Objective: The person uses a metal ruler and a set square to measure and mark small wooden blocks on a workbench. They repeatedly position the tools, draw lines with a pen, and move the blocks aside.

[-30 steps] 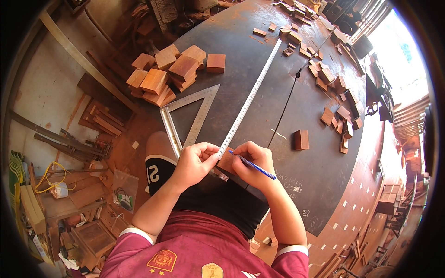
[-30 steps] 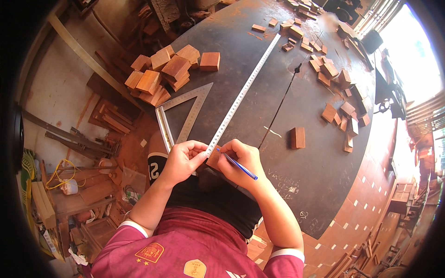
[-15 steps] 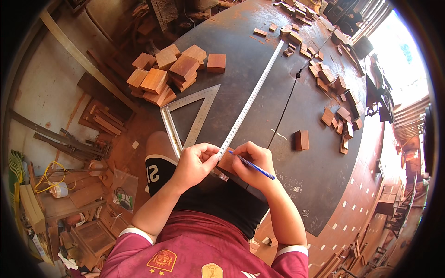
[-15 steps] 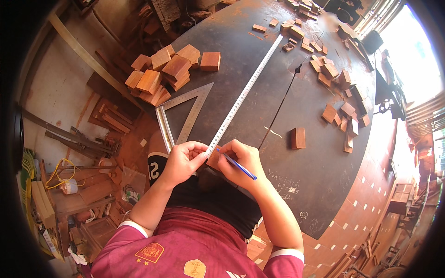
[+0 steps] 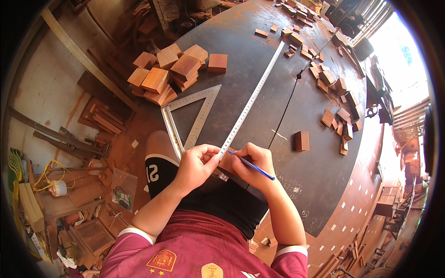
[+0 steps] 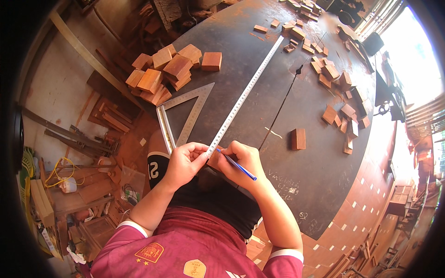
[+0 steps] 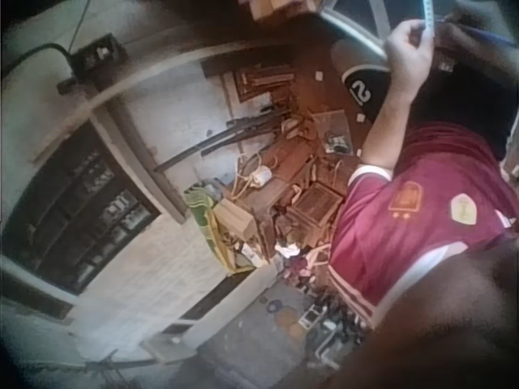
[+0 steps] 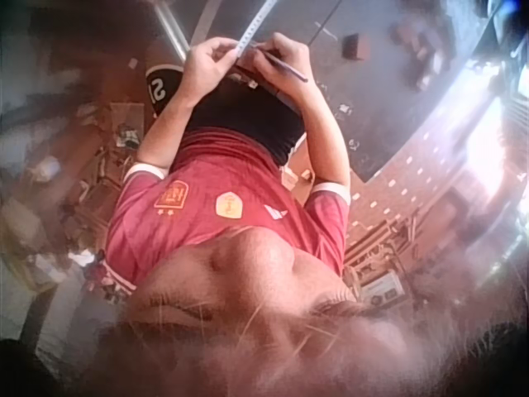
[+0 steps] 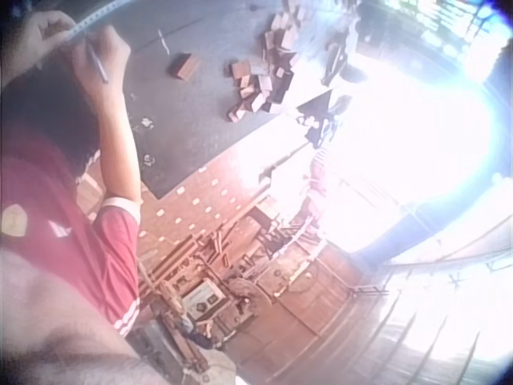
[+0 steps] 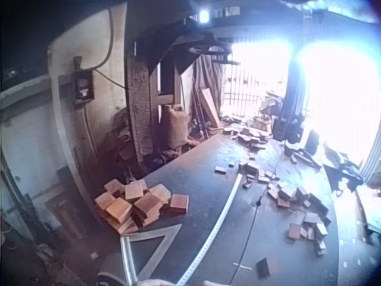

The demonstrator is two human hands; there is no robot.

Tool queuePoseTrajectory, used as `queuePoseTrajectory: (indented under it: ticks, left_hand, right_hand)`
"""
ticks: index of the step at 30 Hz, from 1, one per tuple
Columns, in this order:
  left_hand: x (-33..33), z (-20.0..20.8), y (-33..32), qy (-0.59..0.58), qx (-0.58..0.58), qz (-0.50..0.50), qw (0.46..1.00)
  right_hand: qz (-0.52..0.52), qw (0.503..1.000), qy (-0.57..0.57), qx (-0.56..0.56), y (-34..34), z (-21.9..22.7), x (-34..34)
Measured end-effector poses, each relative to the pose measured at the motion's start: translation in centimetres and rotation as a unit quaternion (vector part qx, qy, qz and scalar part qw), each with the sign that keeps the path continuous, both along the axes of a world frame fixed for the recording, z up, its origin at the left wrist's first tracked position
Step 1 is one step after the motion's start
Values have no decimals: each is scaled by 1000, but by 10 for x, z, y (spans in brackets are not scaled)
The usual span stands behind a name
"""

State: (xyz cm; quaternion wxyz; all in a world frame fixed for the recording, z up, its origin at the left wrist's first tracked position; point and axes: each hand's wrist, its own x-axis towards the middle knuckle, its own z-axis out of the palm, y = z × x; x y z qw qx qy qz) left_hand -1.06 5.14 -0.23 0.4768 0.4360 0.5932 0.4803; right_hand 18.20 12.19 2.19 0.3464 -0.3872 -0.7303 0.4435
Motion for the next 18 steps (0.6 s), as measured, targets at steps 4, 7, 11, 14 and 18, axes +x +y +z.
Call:
queuePoseTrajectory:
  ticks: [4,7,11,14,18]
  left_hand:
    - [0,-1,0,2,1,0,1000]
    - [1,0,-1,-1,2,2,1000]
    - [2,5,-2,-5,-10,-1,1000]
    - [3,2,-3,-10,-6,-1,1000]
    - [3,3,-3,-9,-3,1,1000]
  right_hand:
    - [-12,1000,12,24,0,-3,-1]
    - [-11,1000,9,21,0,-2,-1]
    - [-11,1000,9,14,0,0,-1]
    - [-10,1000,8,12,0,0,-1]
    - [2,1000,-2,0,0,1,0]
